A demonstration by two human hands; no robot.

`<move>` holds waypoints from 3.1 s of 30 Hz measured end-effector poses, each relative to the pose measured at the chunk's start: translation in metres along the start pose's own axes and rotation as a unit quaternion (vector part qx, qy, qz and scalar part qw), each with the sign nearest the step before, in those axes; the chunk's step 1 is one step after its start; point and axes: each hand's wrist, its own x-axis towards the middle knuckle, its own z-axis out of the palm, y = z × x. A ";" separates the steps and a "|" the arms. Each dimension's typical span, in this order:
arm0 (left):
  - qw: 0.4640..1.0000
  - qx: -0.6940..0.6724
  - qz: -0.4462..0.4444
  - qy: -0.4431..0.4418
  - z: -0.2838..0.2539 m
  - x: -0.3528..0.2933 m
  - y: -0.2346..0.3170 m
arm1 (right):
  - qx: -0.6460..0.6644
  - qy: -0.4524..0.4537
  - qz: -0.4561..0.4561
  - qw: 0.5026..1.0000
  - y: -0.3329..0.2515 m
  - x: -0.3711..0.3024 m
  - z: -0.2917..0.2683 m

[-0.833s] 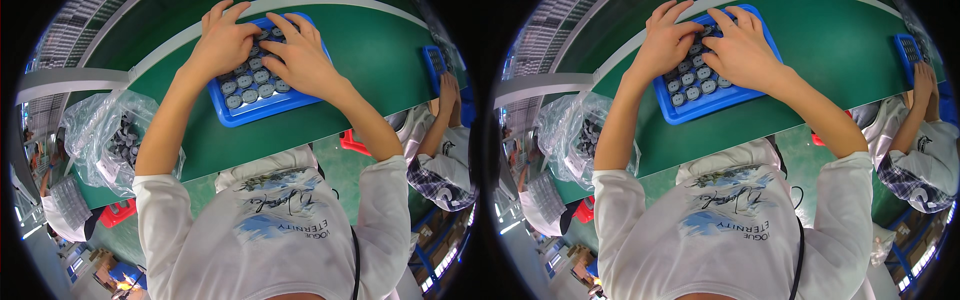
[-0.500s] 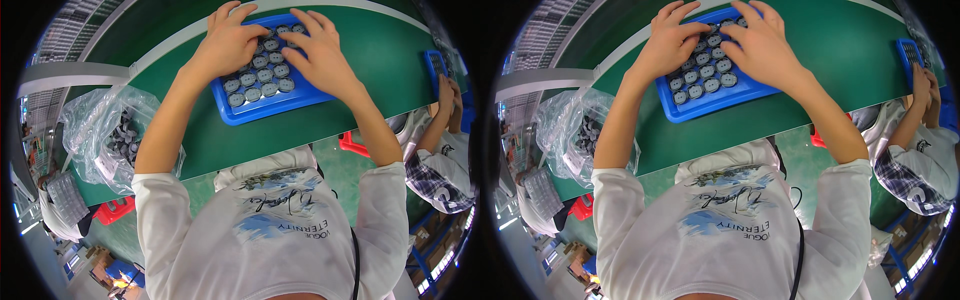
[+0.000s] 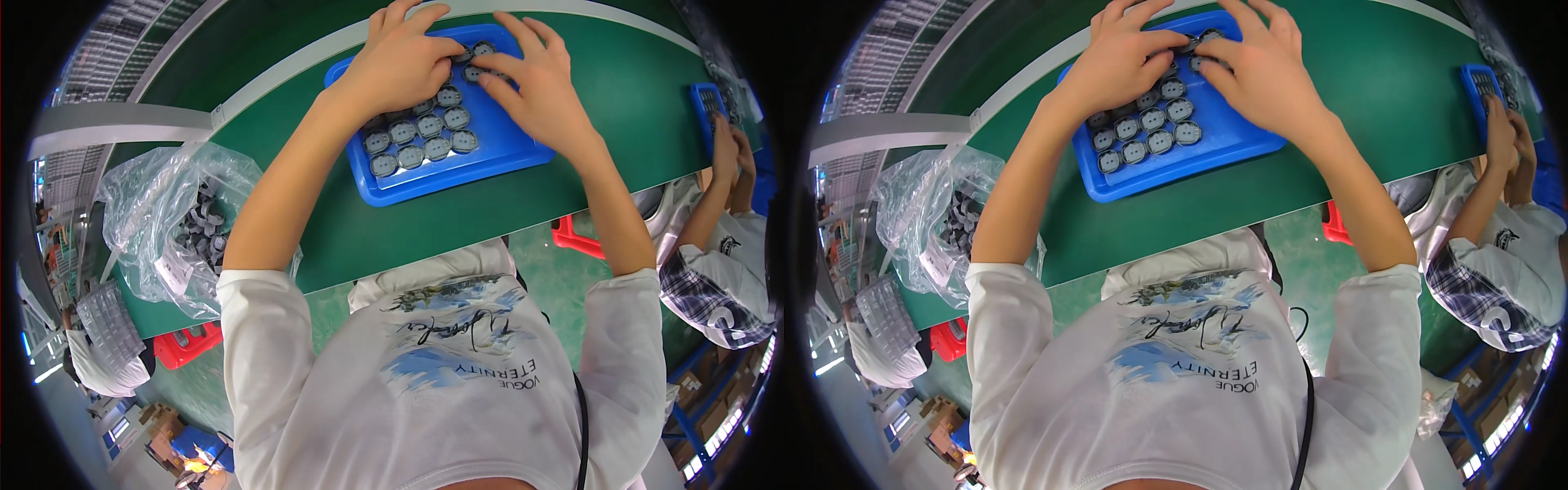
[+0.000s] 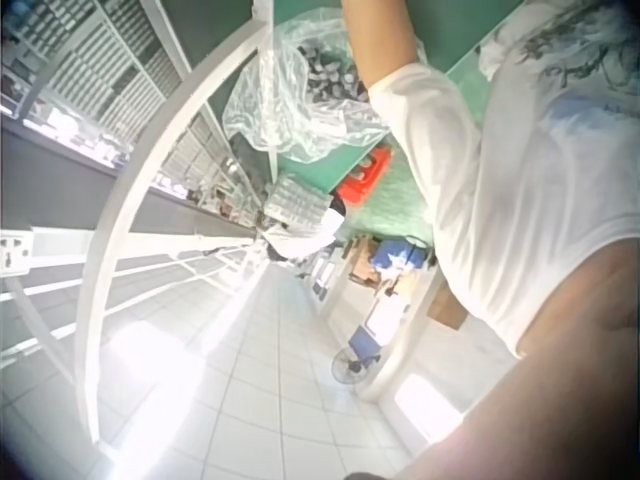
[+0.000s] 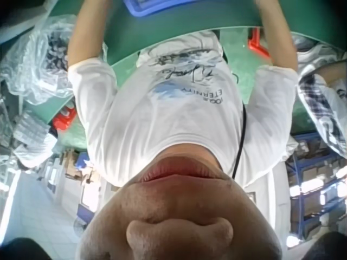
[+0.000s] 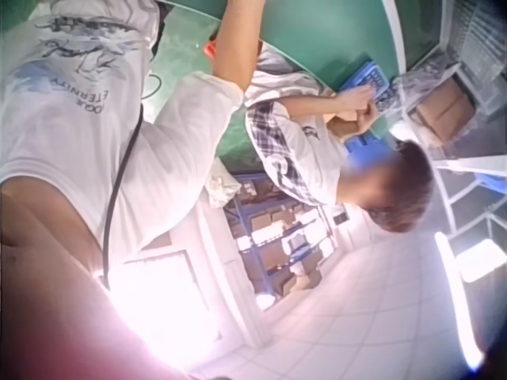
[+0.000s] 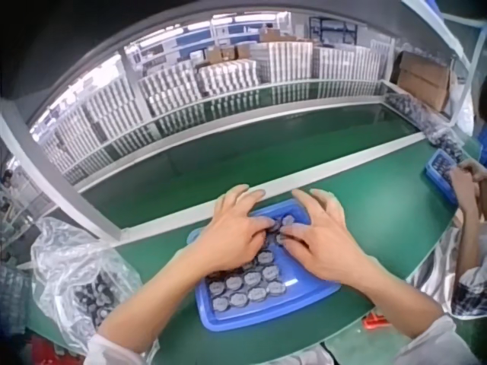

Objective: Sorting small electronic components from a plastic bag into a blue component tray.

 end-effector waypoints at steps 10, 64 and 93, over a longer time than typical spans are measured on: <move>0.999 0.011 -0.017 -0.037 -0.013 -0.001 0.004 | 0.085 -0.108 -0.026 0.990 -0.010 0.011 -0.021; 0.978 -0.040 -0.171 0.116 -0.057 -0.138 0.038 | 0.060 -0.032 0.054 0.996 0.000 0.012 -0.021; 0.915 -0.134 -0.314 0.214 -0.010 -0.181 0.079 | 0.065 -0.033 -0.081 0.994 -0.042 -0.009 -0.008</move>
